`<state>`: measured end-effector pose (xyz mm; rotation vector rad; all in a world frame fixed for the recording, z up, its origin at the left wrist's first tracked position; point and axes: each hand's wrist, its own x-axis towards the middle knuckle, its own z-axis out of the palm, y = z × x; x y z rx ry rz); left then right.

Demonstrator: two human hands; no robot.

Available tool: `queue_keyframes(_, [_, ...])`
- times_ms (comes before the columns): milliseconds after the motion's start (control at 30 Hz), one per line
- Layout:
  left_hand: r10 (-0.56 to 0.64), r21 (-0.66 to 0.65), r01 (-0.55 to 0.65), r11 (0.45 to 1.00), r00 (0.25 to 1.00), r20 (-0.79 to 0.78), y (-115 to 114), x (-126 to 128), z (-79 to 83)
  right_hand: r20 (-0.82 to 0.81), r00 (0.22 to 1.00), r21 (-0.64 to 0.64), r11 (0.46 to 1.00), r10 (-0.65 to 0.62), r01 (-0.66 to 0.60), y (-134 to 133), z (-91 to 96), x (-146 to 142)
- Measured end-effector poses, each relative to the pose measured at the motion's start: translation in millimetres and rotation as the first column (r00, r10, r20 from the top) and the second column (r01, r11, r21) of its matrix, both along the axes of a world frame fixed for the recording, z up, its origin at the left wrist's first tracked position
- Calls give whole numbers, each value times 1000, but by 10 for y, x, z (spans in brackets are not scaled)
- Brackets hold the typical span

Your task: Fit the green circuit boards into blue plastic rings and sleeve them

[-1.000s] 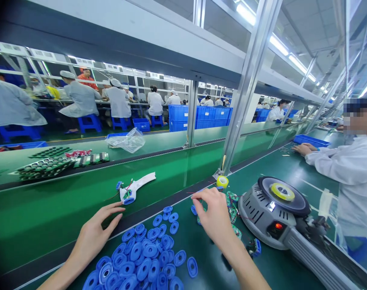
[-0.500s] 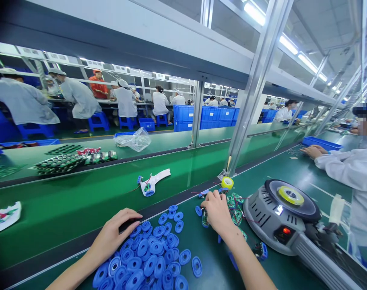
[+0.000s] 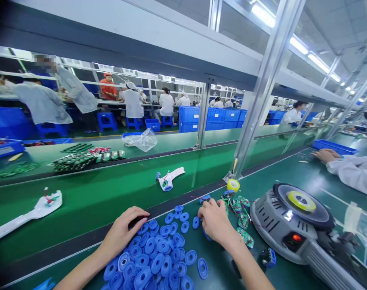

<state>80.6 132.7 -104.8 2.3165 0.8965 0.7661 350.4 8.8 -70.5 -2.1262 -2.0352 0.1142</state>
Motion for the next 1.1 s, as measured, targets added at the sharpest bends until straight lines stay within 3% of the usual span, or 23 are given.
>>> queue_keyframes(200, [132, -35, -129, 991, 988, 82, 77, -217, 65, -24, 999, -8, 999, 45, -45, -58, -110, 19])
queue_keyframes(333, [299, -37, -296, 954, 949, 104, 199, -488, 113, 15, 999, 28, 999, -32, 32, -61, -165, 43])
queue_keyframes(400, [324, -41, -321, 946, 941, 93, 179, -501, 164, 24, 998, 34, 998, -53, 52, -40, -165, 61])
queue_keyframes(467, [258, -45, -255, 966, 964, 64, 71, -381, 247, -2, 999, 38, 998, -43, 43, -11, -159, 91])
queue_keyframes(567, [27, -41, -27, 999, 1000, -12, -225, -4, 397, -95, 995, 87, 996, -23, 31, 25, -161, 139])
queue_keyframes(667, [-199, -24, 198, 980, 974, -111, -527, 472, 479, -247, 969, 184, 980, -21, 68, 44, -157, 169])
queue_keyframes(767, [-318, 1, 325, 946, 925, -207, -687, 910, 450, -461, 887, 279, 945, -22, 169, 44, -97, 203])
queue_keyframes(900, [-357, 2, 369, 930, 902, -242, -697, 1269, 360, -739, 671, 348, 883, 52, 315, -11, 93, 217])
queue_keyframes(1000, [-322, -46, 319, 947, 932, -163, -638, 1298, 362, -850, 509, 360, 853, 135, 377, -76, 244, 120])
queue_keyframes(1100, [-207, -154, 205, 967, 978, 4, -581, 1145, 454, -903, 390, 333, 869, 181, 366, -123, 326, -87])
